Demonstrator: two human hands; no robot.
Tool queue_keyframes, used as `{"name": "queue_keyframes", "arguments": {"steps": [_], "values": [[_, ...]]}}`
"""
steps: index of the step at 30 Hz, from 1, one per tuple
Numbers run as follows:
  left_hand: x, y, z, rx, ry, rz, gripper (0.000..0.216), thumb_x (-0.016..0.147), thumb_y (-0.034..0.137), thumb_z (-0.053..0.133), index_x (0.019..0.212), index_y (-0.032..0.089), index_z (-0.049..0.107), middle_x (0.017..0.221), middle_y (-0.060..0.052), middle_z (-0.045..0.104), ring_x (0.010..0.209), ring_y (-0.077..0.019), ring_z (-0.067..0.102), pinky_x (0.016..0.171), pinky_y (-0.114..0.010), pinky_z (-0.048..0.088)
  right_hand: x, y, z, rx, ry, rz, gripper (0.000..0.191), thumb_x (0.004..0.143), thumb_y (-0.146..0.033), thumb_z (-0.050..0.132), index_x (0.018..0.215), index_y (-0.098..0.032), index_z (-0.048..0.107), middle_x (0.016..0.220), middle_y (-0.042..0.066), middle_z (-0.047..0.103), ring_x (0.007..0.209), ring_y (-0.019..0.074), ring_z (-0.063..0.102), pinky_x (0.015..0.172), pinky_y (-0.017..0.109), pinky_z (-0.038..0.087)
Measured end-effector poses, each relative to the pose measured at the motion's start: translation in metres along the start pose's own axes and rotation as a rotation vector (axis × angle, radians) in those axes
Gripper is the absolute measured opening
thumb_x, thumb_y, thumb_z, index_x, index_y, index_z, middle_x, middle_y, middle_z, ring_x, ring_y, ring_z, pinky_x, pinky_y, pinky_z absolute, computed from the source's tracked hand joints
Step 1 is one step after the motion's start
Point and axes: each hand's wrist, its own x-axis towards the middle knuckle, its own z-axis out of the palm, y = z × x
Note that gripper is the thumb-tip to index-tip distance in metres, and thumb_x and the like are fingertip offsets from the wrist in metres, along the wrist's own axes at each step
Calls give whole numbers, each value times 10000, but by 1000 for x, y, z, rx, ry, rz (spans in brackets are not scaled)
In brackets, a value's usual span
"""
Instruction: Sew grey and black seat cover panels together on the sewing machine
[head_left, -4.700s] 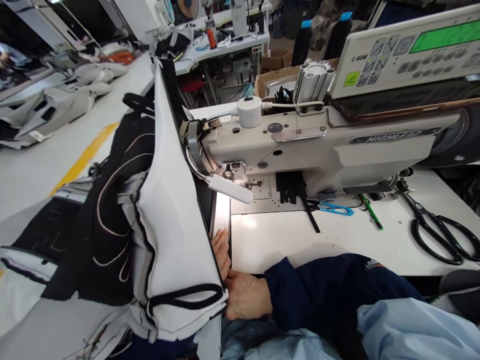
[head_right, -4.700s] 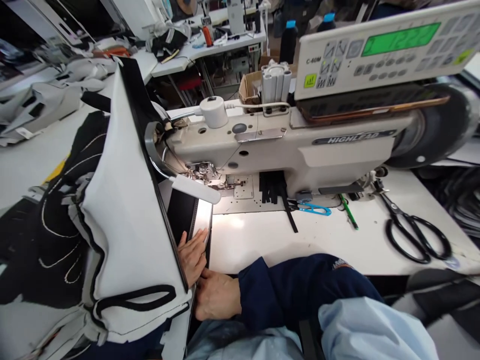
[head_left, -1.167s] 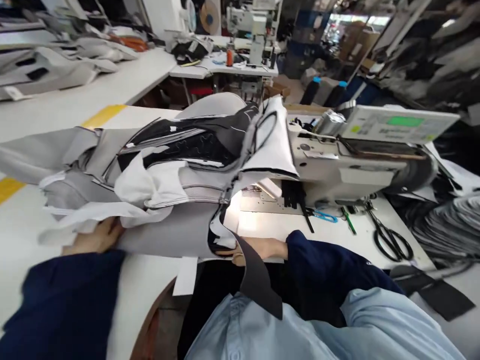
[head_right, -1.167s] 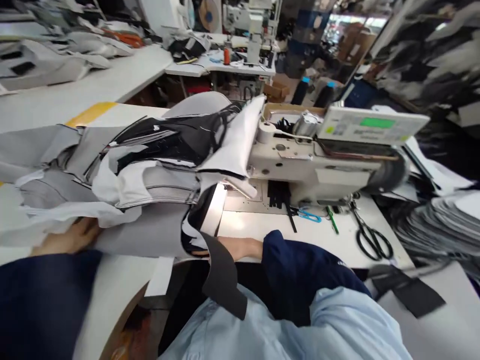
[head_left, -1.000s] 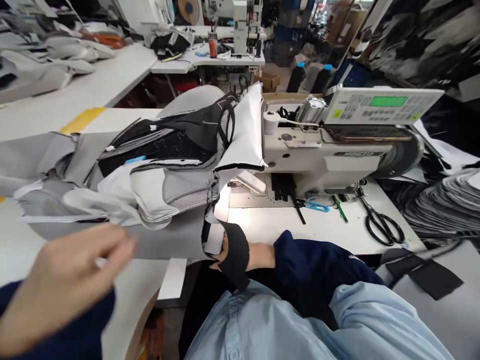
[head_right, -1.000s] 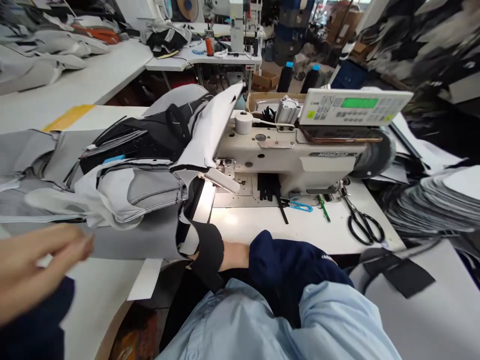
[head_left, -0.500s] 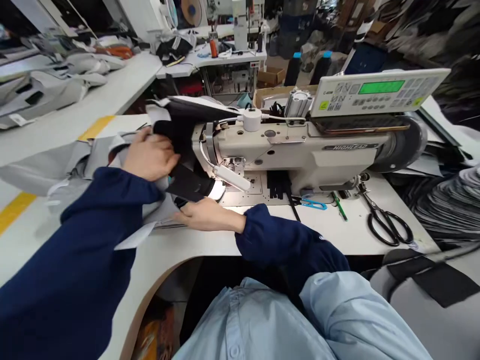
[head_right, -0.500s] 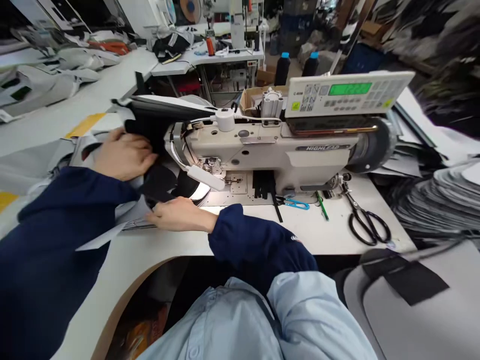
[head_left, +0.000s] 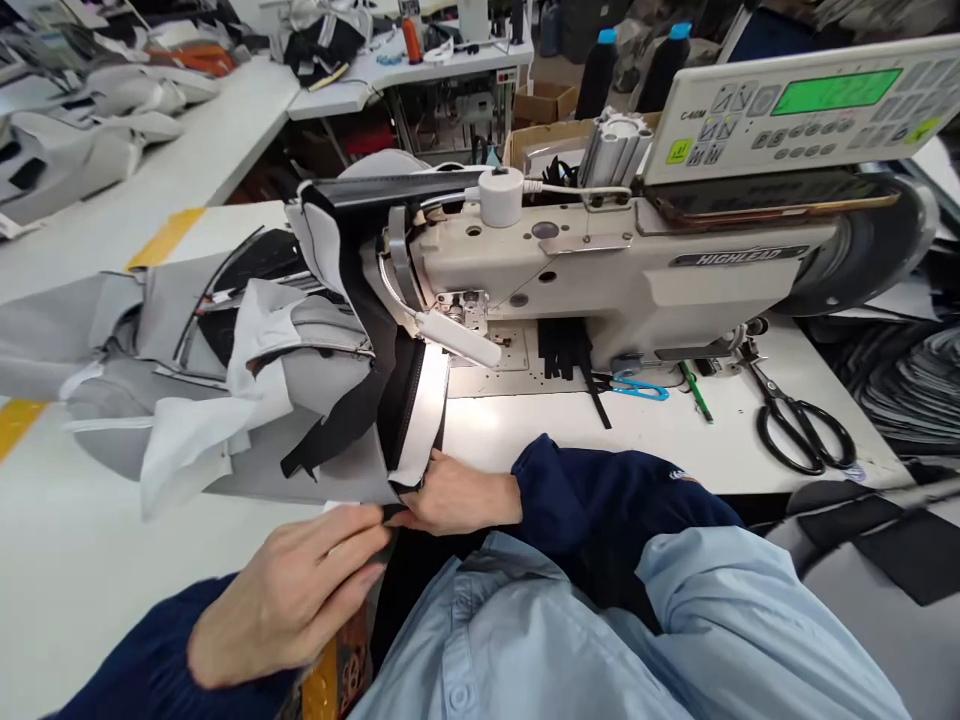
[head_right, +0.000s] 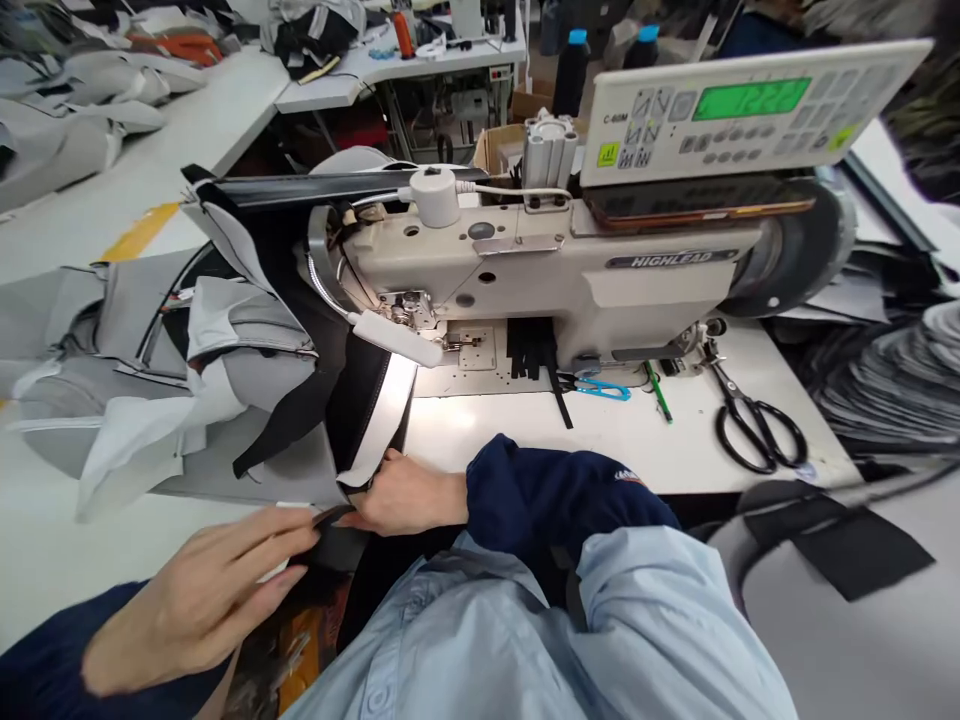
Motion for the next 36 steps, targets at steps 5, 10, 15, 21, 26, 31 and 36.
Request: {"name": "queue_keyframes", "arguments": {"steps": [5, 10, 15, 21, 26, 31, 36], "values": [[60, -13, 12, 220, -408, -47, 541, 754, 71, 430, 1289, 38, 502, 1290, -178, 554, 1109, -258, 564, 949, -377, 461, -1, -1, -6, -60, -169, -86, 212, 858, -103, 457, 817, -128, 663, 712, 96, 684, 686, 215, 603, 775, 394, 391], [83, -8, 20, 370, -721, -187, 608, 753, 107, 462, 1354, 21, 441, 1399, -218, 451, 973, -257, 611, 838, -398, 467, -9, -8, -15, -104, -231, -109, 200, 801, -62, 508, 698, -138, 661, 645, 106, 677, 658, 236, 612, 734, 415, 402], [92, -10, 19, 307, -802, -125, 676, 730, 143, 486, 1389, 25, 394, 1489, -193, 323, 1303, -305, 405, 943, -405, 427, -12, -9, -19, -45, -256, -39, 163, 816, -65, 520, 811, -115, 676, 760, 136, 703, 703, 240, 638, 628, 358, 417], [96, -29, 7, 169, -879, -111, 692, 712, 152, 449, 1389, 28, 373, 1497, -193, 309, 1345, -273, 371, 1022, -398, 388, -7, -3, -50, 190, -370, 193, 321, 987, -322, 392, 968, -144, 658, 828, 77, 706, 701, 185, 639, 503, 268, 357], [86, -32, 1, 105, -808, -119, 721, 678, 129, 443, 1392, 65, 369, 1491, -167, 337, 1317, -255, 403, 1010, -375, 394, -3, 3, -61, 223, -402, 184, 330, 992, -348, 381, 1090, -155, 629, 826, 71, 701, 724, 175, 631, 526, 255, 371], [78, -19, 16, 198, -742, -138, 638, 723, 122, 428, 1354, 23, 430, 1396, -184, 468, 1118, -253, 549, 919, -379, 438, -10, -7, -48, 87, -396, 71, 186, 896, -103, 470, 889, -104, 656, 782, 110, 678, 821, 236, 610, 656, 323, 450], [76, -19, 13, 231, -658, -148, 591, 777, 172, 440, 1352, 36, 449, 1393, -175, 473, 1091, -266, 540, 893, -388, 437, -11, 2, -54, 204, -321, 39, 146, 855, -78, 514, 929, -90, 640, 841, 108, 679, 823, 201, 590, 702, 290, 453]]}}
